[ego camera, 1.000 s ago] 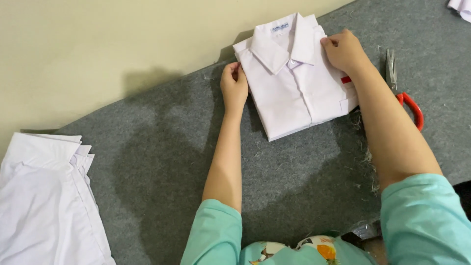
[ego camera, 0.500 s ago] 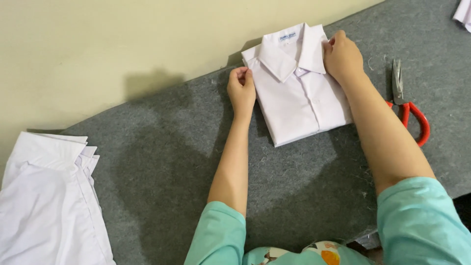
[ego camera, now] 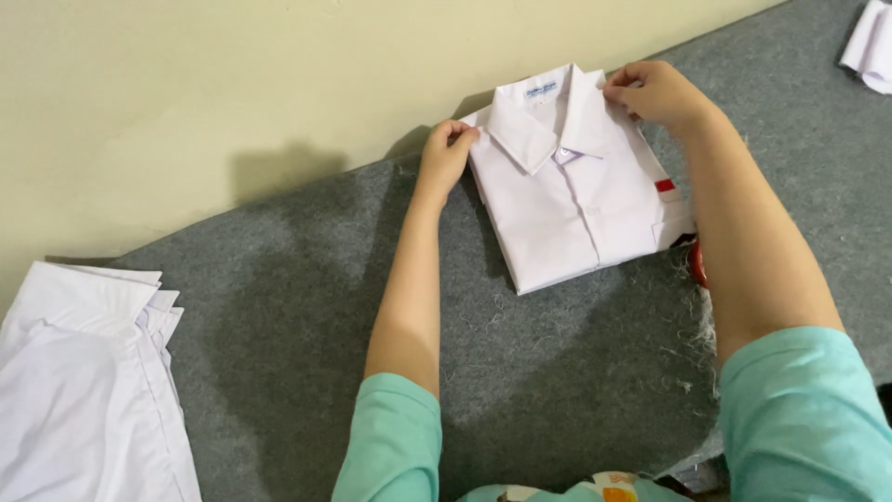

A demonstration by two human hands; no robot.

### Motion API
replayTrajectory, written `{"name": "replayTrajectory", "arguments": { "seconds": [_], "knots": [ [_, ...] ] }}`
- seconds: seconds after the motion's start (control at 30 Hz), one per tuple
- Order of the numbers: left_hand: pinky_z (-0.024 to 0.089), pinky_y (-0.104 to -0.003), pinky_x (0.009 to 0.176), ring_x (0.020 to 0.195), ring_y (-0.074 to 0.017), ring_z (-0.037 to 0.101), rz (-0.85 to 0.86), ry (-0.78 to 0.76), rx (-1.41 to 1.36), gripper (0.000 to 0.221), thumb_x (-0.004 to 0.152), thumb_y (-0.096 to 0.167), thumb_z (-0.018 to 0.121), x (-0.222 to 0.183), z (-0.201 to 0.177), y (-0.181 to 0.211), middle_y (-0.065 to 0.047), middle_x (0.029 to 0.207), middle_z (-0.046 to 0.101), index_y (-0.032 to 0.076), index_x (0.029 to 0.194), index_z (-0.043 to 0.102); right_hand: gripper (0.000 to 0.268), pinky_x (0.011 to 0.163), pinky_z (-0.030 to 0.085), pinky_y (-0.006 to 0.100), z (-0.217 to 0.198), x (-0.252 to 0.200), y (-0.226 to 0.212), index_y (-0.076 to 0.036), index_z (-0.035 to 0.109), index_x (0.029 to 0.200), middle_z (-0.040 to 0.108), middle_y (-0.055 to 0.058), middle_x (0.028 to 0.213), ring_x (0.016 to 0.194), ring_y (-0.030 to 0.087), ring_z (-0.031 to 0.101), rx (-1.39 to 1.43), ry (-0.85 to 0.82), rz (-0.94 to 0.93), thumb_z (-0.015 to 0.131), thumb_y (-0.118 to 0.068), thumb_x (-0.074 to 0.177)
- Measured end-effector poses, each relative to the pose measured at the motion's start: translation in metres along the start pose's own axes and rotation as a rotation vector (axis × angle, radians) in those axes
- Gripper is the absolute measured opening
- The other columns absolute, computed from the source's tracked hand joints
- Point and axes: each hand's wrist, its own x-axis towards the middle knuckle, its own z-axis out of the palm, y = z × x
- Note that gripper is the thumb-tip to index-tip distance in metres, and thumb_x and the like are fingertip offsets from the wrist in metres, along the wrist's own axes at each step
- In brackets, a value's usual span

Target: Trimming loose threads from white shirts using scissors and inspecting them

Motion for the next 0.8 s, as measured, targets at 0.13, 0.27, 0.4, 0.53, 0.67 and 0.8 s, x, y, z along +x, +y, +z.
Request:
{"name": "replayTrajectory", "arguments": {
  "seconds": [0.13, 0.27, 0.4, 0.53, 0.67, 0.8],
  "knots": [
    [0.039, -0.030, 0.070, 0.077, -0.0092, 0.052, -0.141, -0.049, -0.114, 0.011, 0.091, 0.027, 0.068, 0.007, -0.005, -0.002, 0.007, 0.079, 0.057, 0.020, 0.084, 0.063, 0.014, 0.083, 0.052, 0.034, -0.006, -0.011, -0.008, -0.012, 0.065, 0.101, 0.067, 0.001, 0.102, 0.093, 0.016, 0.060, 0.028, -0.023, -0.010, 0.056, -0.017, 0.110],
    [0.047, -0.026, 0.054, 0.067, -0.0100, 0.057, -0.152, 0.018, -0.261, 0.009, 0.093, 0.021, 0.067, 0.022, 0.011, -0.045, 0.001, 0.075, 0.061, 0.013, 0.090, 0.065, 0.015, 0.081, 0.051, 0.035, -0.005, -0.005, -0.001, -0.007, 0.066, 0.108, 0.065, 0.005, 0.101, 0.089, 0.019, 0.059, -0.013, -0.020, -0.026, 0.055, -0.016, 0.110],
    [0.055, -0.034, 0.058, 0.072, -0.0163, 0.063, -0.174, 0.066, -0.260, 0.022, 0.095, 0.029, 0.063, 0.025, 0.018, -0.053, -0.006, 0.083, 0.067, 0.007, 0.097, 0.066, 0.015, 0.078, 0.052, 0.040, -0.004, -0.003, -0.002, -0.005, 0.065, 0.111, 0.067, 0.009, 0.098, 0.082, 0.022, 0.060, -0.122, 0.029, -0.025, 0.056, -0.017, 0.109],
    [0.044, -0.045, 0.101, 0.111, -0.0355, 0.058, 0.220, 0.289, 0.178, 0.029, 0.101, 0.029, 0.052, 0.001, 0.022, -0.027, -0.019, 0.109, 0.061, 0.003, 0.104, 0.064, 0.023, 0.083, 0.049, 0.049, -0.004, -0.027, -0.007, -0.005, 0.054, 0.125, 0.061, 0.016, 0.130, 0.112, 0.032, 0.059, -0.186, 0.116, -0.177, 0.045, -0.007, 0.104],
    [0.040, -0.049, 0.115, 0.138, -0.0302, 0.045, 0.455, 0.216, 0.424, 0.049, 0.105, 0.039, 0.049, -0.075, 0.048, 0.050, -0.015, 0.145, 0.049, 0.003, 0.138, 0.049, 0.042, 0.106, 0.028, 0.067, 0.021, -0.107, -0.048, -0.003, 0.045, 0.146, 0.040, 0.018, 0.157, 0.140, 0.040, 0.033, -0.355, 0.211, -0.323, 0.045, -0.016, 0.107],
    [0.022, -0.073, 0.118, 0.159, -0.0424, 0.017, 0.523, -0.019, 0.688, 0.066, 0.106, 0.040, 0.055, -0.131, 0.094, 0.042, -0.016, 0.168, 0.032, 0.011, 0.161, 0.035, 0.058, 0.113, 0.019, 0.076, 0.070, -0.153, -0.026, -0.018, 0.030, 0.164, 0.028, 0.012, 0.171, 0.156, 0.044, 0.015, -0.635, 0.088, -0.277, 0.033, -0.042, 0.112]
  ]
}}
